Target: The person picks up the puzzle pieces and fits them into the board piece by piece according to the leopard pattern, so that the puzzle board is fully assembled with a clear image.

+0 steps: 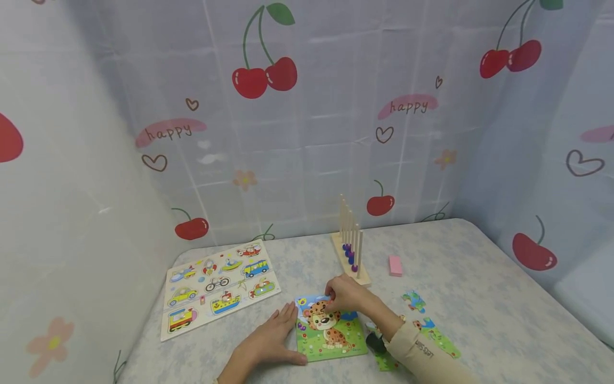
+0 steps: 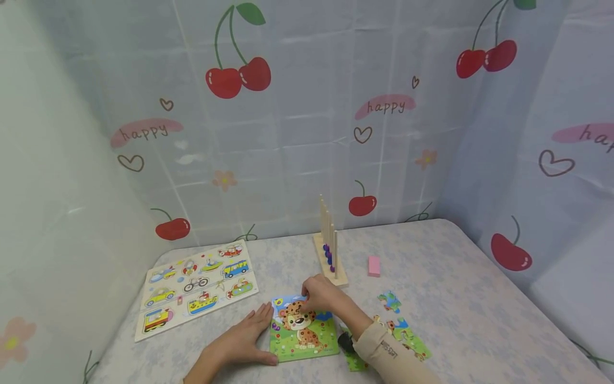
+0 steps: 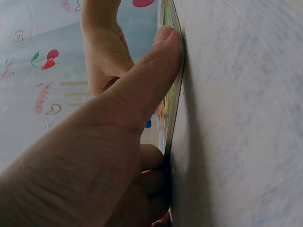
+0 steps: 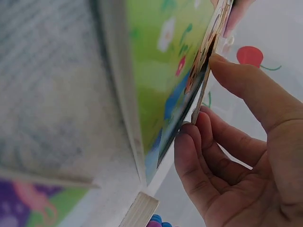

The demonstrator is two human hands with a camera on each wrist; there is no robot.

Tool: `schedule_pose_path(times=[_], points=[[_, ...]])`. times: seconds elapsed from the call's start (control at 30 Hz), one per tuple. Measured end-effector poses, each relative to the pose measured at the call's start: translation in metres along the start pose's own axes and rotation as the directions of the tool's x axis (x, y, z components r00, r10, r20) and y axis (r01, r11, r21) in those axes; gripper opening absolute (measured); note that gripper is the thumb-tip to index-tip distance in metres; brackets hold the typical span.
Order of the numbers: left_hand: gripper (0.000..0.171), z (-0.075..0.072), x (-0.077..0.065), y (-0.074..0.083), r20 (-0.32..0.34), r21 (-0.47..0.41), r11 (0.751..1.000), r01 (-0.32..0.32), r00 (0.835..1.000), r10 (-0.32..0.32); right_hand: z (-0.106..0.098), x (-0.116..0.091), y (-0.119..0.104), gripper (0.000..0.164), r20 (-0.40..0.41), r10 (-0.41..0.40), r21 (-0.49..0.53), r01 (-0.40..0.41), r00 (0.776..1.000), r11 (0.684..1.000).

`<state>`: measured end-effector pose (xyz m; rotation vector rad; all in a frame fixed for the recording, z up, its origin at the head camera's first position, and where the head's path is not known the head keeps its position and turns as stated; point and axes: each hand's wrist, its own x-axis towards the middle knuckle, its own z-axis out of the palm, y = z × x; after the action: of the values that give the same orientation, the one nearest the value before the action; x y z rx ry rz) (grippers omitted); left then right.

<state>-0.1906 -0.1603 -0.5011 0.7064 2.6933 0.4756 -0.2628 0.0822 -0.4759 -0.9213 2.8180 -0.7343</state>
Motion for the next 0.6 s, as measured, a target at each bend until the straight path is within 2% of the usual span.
schedule_pose_path(times=[0.23,0.6], points=[[0.117,0.0005,0.0003,-0.0007,0.003,0.017,1.0,-0.001,1.0,0.001,0.0007,0.0008,0.002,0.028,0.025,0.024,0.009,-0.024,0.999,1.0],[0.117,-0.0001,0.0016,-0.0012,0.007,0.002,1.0,0.014,1.0,-0.014,-0.0036,0.0006,0.0026,0.028,0.058,0.018,0.033,-0.02,0.998,0.999]])
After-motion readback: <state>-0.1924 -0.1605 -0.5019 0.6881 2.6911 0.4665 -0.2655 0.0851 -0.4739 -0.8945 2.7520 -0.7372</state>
